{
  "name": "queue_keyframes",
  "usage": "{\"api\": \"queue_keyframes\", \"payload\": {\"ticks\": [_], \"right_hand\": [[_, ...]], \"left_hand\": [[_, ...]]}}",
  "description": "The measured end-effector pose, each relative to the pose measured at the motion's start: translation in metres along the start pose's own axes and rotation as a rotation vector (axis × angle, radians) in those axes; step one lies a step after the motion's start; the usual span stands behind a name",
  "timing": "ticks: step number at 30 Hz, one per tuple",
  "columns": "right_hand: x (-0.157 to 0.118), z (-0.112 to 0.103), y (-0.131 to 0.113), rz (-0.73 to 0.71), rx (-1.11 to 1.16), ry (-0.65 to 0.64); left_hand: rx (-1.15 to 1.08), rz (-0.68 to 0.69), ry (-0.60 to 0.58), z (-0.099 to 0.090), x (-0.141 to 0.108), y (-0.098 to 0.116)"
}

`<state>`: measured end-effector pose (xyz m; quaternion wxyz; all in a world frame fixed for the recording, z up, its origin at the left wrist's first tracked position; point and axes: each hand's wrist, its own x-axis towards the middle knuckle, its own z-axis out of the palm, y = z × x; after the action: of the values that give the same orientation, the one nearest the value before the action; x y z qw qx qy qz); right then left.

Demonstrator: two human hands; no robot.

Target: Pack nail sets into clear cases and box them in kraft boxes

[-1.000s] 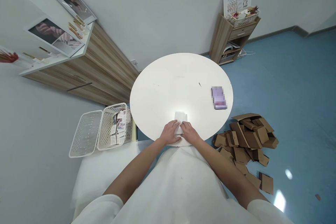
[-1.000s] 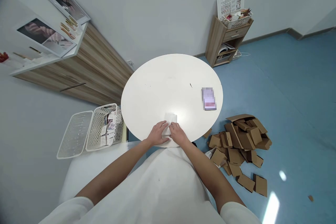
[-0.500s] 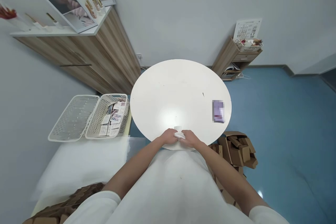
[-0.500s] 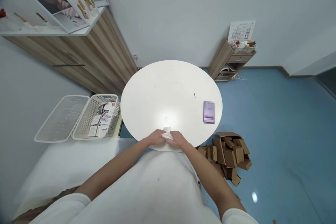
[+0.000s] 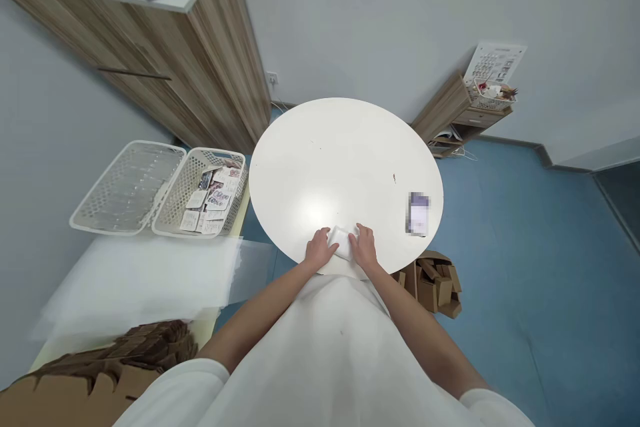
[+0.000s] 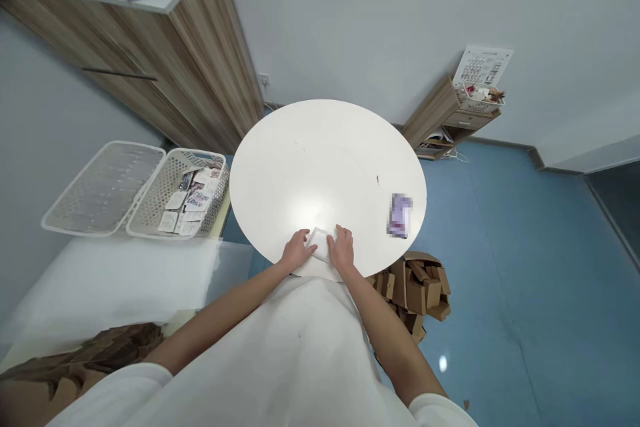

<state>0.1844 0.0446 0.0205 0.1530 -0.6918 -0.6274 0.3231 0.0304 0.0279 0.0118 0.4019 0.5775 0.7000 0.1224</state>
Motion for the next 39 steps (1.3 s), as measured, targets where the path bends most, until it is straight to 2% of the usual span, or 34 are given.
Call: {"api": "queue_keyframes", "payload": {"ticks": [2,5,11,15,19,24,29,32,34,39], "right_hand": [[-0.011,-0.001,0.002,0.105,0.133,0.005],[-0.026,-0.002,0.005,0.206,0.283,-0.055],[-0.029,0.003,0.004,0.064,0.204,-0.121],[-0.019,-0.001,0.005,0.055,0.225,-0.223],[-0.023,-0.009,0.009,0.169,0.395,-0.34],[-0.038,-0.013,0.011,0.329,0.626,-0.451],[-0.038,-0.016,0.006,0.378,0.789,-0.534],[-0.031,-0.015,-0.001,0.38,0.838,-0.575],[-0.024,-0.01,-0.011,0.372,0.845,-0.597],[-0.004,0.016,-0.06,0.332,0.831,-0.621]], "left_hand": [[-0.013,-0.021,-0.013,0.0,0.0,0.001],[-0.026,-0.062,-0.026,0.001,0.0,0.003],[-0.047,-0.153,-0.007,0.004,0.002,0.006],[-0.065,-0.153,0.009,0.004,0.001,0.003],[-0.16,-0.132,0.028,0.003,-0.004,-0.004],[-0.205,-0.131,0.111,0.01,-0.014,-0.007],[-0.252,-0.142,0.154,0.017,-0.024,-0.006],[-0.344,-0.177,0.156,0.012,-0.025,-0.011],[-0.394,-0.226,0.2,0.005,-0.023,-0.016],[-0.512,-0.296,0.372,-0.024,-0.013,-0.042]]}}
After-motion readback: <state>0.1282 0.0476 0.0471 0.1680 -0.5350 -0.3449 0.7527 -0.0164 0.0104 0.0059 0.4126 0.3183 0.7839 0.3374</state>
